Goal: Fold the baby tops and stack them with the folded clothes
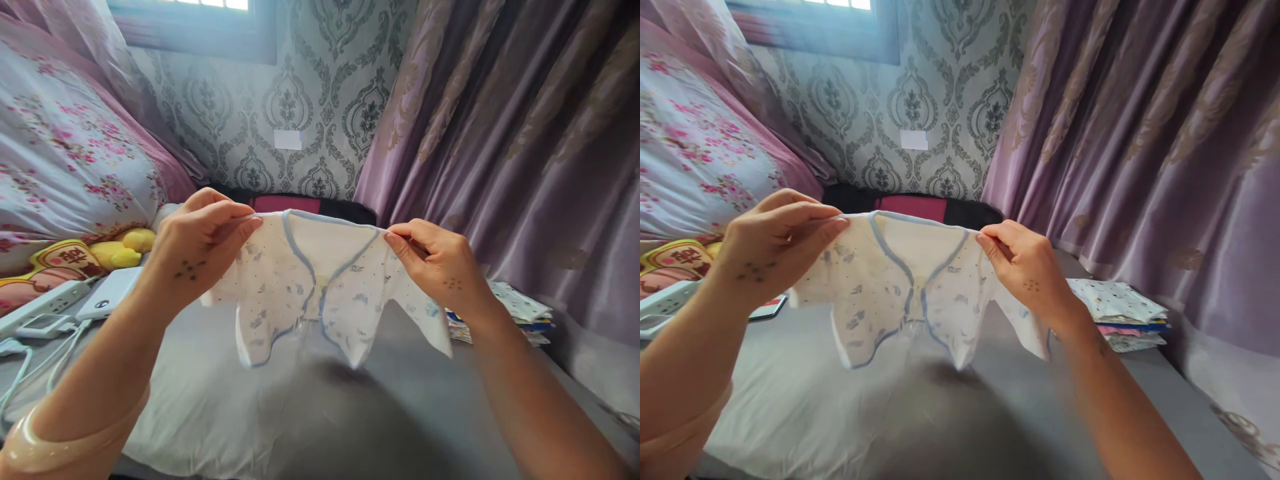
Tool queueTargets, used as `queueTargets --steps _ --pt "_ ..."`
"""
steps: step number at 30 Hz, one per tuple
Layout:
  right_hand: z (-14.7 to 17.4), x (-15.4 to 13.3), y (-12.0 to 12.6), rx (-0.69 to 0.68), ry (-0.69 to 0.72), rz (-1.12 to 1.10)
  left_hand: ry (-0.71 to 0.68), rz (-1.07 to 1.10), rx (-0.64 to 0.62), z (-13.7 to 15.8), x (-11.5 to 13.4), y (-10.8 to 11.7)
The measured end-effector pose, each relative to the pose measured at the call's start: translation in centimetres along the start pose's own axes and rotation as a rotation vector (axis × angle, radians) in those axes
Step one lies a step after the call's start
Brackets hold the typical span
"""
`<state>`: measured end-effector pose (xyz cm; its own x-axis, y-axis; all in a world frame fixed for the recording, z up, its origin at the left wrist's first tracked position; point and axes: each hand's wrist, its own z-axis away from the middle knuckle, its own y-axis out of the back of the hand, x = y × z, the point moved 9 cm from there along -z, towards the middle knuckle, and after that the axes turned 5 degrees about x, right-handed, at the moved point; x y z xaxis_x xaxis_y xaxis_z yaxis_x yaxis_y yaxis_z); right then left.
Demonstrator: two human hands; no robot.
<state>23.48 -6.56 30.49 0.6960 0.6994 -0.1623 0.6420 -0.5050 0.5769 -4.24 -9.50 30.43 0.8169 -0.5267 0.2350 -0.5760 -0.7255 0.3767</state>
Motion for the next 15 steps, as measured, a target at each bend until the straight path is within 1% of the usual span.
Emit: queueTargets --steps 2,4,6,8,12,14,15 --pt "-0.2 0.4 -0.8 -0.060 -0.044 -0.021 0.030 -0.006 -0.081 -0.2 -1.0 -0.6" --pt "0.1 1.6 -2.9 -0.147 -0.089 -0.013 0.061 -0.025 -0.198 0.3 -2.7 -2.7" --pt "1.1 3.7 -5.9 -0.240 -0.145 0.030 0.085 -0.030 -0.347 1.8 -4.7 -6.1" --pt "2.8 5.9 -9.7 -0.356 -0.193 0.125 0.109 -0.010 -0.457 4.0 -6.8 -10.2" --pt "7.8 9.8 -17.0 -0.551 -0.276 0.327 0.195 -0.076 -0.593 9.6 -10.5 -18.1" --pt "10.2 10.9 -19.9 -0.635 -0.287 0.377 0.213 -0.123 -0.672 12.3 -11.4 -21.2" --pt "11.2 11.3 -20.9 -0.660 -0.303 0.395 0.211 -0.144 -0.696 13.3 -11.7 -22.2"
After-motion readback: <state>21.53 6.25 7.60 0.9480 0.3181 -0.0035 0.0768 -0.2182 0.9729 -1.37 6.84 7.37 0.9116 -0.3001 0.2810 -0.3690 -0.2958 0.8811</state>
